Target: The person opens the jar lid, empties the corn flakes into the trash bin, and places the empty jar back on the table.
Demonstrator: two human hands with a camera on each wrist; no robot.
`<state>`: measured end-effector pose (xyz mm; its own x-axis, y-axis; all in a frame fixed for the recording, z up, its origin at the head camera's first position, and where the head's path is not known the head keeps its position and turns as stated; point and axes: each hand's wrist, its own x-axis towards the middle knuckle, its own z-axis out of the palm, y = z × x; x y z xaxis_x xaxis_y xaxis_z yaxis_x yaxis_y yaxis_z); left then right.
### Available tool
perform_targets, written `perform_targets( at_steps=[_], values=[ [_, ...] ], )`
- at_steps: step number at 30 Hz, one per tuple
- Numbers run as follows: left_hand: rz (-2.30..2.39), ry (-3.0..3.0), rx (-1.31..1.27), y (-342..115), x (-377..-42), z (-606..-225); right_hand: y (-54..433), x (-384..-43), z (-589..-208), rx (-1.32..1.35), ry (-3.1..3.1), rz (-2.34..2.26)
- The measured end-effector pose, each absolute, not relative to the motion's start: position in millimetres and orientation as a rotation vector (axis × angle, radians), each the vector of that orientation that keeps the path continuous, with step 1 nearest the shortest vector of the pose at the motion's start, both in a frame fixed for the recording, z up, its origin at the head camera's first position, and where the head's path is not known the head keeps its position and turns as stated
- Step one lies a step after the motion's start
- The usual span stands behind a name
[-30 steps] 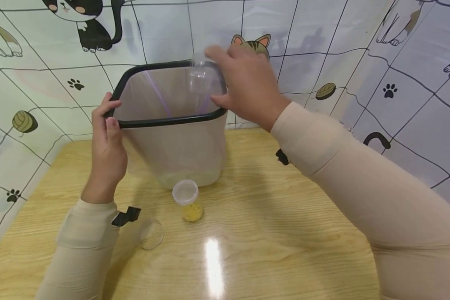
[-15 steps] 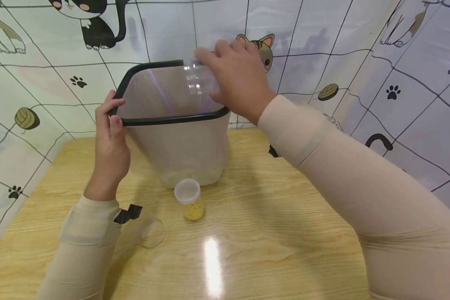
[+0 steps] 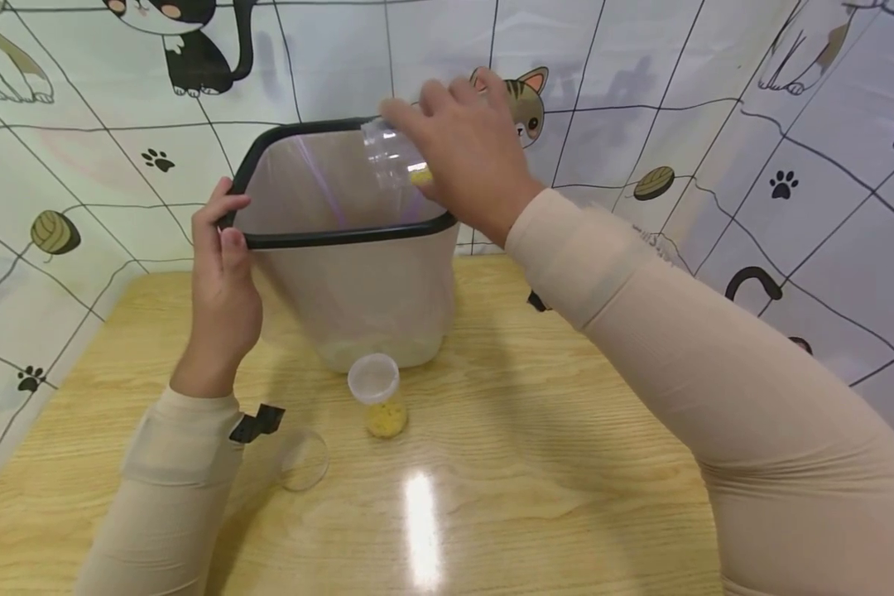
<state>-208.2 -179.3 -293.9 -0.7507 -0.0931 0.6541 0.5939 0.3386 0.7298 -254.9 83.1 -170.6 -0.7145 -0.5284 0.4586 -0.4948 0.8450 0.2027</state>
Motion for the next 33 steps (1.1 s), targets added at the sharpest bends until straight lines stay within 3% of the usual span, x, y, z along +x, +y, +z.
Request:
perform_targets(
  at_steps=[33],
  values=[
    [-1.416, -1.968, -0.470, -178.1, -208.4, -294.8, 80.3, -250.1, -173.2, 0.821, -2.439, -0.225]
  ],
)
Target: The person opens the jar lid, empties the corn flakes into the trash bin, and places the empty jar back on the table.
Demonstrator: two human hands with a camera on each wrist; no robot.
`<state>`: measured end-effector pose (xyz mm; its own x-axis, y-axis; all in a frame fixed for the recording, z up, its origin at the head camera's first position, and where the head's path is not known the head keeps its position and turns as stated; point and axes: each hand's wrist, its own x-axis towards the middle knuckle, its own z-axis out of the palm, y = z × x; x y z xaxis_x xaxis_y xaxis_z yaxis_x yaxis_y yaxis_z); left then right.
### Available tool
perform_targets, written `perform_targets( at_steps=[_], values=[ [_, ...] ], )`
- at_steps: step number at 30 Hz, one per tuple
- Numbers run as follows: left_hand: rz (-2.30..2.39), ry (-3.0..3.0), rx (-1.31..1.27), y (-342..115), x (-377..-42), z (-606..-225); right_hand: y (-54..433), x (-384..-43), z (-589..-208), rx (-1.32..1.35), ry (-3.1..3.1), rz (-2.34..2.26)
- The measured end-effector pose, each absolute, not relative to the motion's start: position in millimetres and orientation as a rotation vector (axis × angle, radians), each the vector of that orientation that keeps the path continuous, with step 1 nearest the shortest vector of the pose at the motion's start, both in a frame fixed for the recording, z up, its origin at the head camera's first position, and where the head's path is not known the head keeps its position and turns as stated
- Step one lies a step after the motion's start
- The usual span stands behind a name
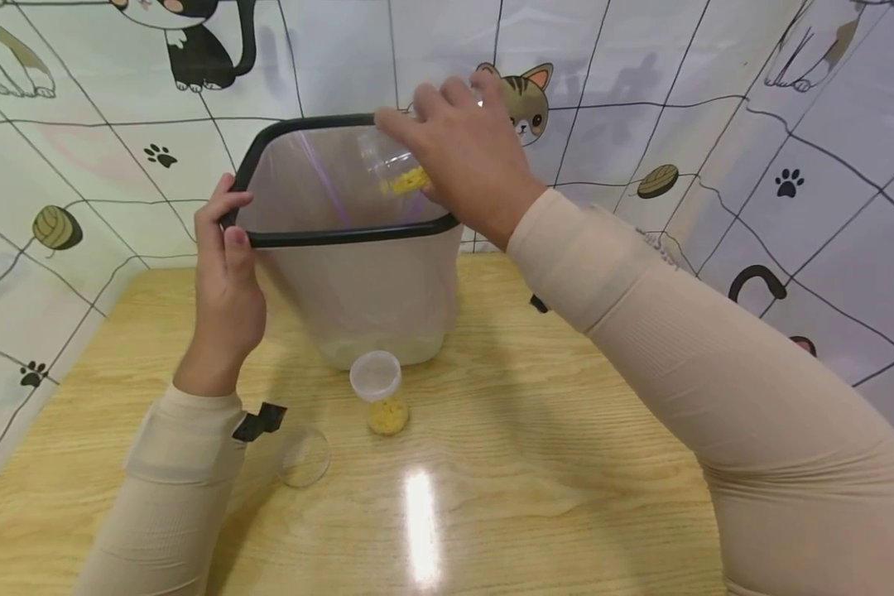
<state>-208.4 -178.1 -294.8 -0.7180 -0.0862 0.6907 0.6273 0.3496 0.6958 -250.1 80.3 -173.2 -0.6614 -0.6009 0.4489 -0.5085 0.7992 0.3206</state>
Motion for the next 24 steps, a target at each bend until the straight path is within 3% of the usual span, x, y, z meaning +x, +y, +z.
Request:
perform_targets(
  at_steps=[24],
  values=[
    [-1.396, -1.973, -0.464, -176.9, -208.6, -295.5, 80.6, -248.6, -175.1, 0.837, -2.385, -0.233]
  ],
)
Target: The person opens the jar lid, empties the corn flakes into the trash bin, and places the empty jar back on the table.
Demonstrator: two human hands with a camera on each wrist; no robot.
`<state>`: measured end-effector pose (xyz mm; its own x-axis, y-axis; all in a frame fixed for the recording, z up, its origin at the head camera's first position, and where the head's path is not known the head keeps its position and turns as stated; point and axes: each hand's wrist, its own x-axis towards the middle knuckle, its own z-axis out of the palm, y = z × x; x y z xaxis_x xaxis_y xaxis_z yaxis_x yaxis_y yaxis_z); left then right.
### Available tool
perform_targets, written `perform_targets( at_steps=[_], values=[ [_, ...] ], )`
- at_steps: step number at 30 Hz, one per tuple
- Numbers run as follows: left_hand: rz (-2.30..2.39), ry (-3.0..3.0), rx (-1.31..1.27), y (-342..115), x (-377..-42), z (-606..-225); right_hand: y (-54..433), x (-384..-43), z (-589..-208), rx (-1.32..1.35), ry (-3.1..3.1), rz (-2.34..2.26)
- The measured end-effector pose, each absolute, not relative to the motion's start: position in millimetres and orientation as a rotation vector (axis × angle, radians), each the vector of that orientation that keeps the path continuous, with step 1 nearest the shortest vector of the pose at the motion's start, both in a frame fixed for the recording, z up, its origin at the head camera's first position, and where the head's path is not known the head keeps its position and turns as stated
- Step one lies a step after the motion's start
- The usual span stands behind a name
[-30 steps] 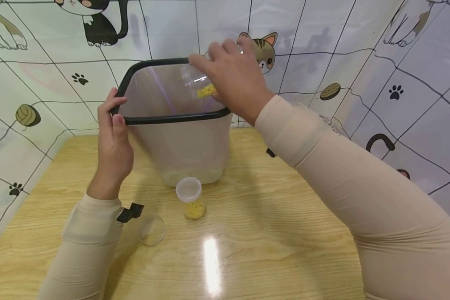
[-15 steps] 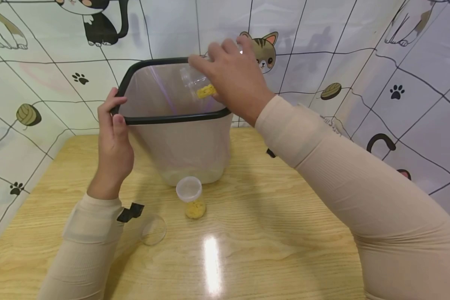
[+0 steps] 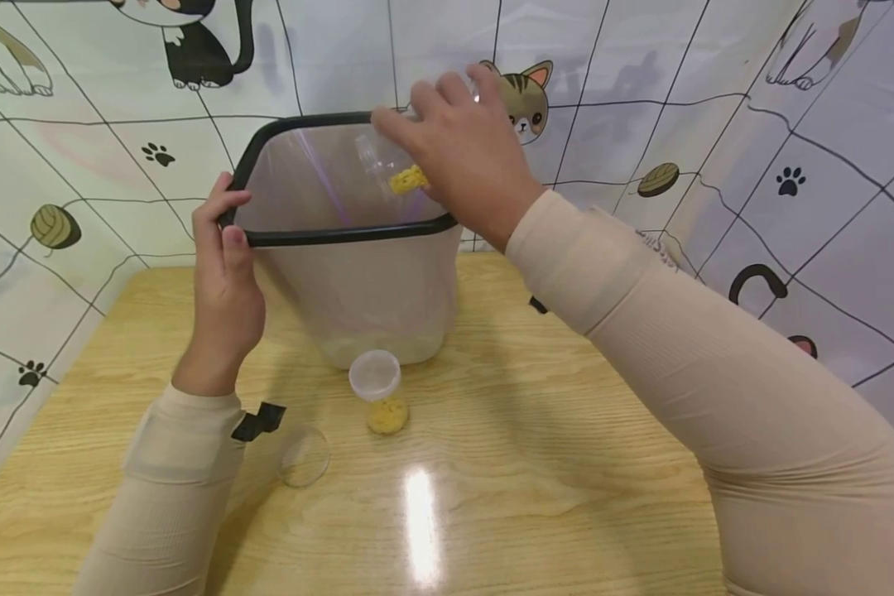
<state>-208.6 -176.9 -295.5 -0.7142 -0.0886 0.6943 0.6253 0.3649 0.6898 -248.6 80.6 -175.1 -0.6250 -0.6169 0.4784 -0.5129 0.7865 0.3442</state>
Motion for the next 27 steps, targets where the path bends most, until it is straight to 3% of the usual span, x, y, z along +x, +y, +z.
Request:
perform_targets(
  at_steps=[27],
  values=[
    [-1.397, -1.987, -0.449, -176.1, -209.0, -295.6, 82.1, -247.9, -175.7, 0.838, -2.374, -0.271]
  ],
)
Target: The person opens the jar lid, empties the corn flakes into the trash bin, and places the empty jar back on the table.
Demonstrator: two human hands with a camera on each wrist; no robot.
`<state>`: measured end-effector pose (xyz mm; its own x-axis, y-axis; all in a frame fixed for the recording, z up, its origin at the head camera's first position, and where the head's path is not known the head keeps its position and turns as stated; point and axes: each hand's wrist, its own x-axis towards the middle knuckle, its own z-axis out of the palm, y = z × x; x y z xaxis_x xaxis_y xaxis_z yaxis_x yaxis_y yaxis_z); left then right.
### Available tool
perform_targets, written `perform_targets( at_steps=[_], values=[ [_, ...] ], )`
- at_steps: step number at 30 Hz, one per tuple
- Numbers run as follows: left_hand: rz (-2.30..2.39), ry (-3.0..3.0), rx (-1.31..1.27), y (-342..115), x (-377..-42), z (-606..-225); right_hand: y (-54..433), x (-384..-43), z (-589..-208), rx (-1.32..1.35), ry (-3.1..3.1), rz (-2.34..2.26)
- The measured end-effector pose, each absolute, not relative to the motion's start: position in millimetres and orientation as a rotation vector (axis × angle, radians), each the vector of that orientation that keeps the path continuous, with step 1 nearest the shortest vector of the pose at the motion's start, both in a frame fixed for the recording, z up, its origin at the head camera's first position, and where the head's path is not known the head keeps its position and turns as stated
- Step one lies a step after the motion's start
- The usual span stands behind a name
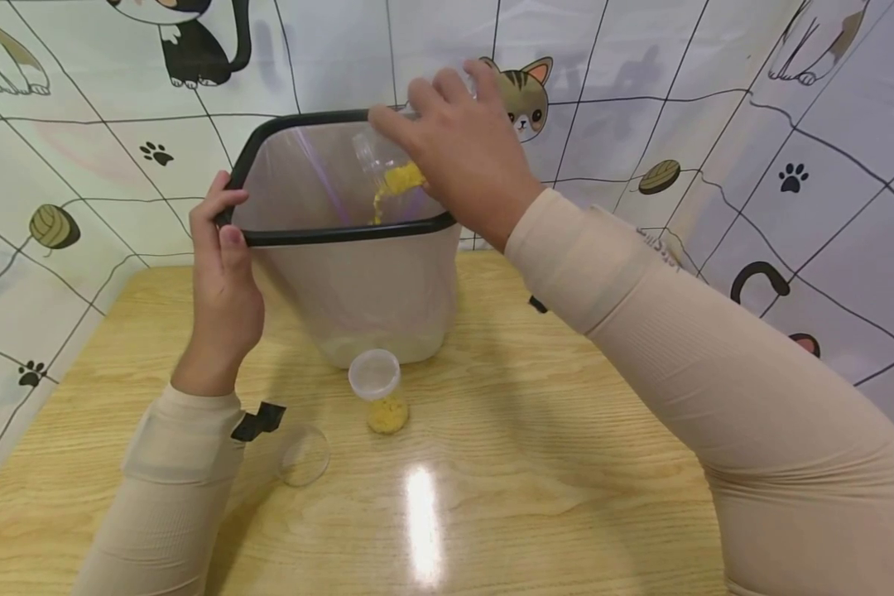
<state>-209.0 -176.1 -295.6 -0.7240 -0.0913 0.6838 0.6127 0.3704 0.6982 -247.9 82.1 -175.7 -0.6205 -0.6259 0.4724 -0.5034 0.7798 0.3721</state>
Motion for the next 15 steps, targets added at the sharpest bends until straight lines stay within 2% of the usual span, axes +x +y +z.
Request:
perform_targets(
  at_steps=[15],
  values=[
    [-1.389, -1.984, -0.443, -175.6, -208.5, -295.4, 81.9, -247.5, -175.3, 0.838, -2.365, -0.297]
  ],
)
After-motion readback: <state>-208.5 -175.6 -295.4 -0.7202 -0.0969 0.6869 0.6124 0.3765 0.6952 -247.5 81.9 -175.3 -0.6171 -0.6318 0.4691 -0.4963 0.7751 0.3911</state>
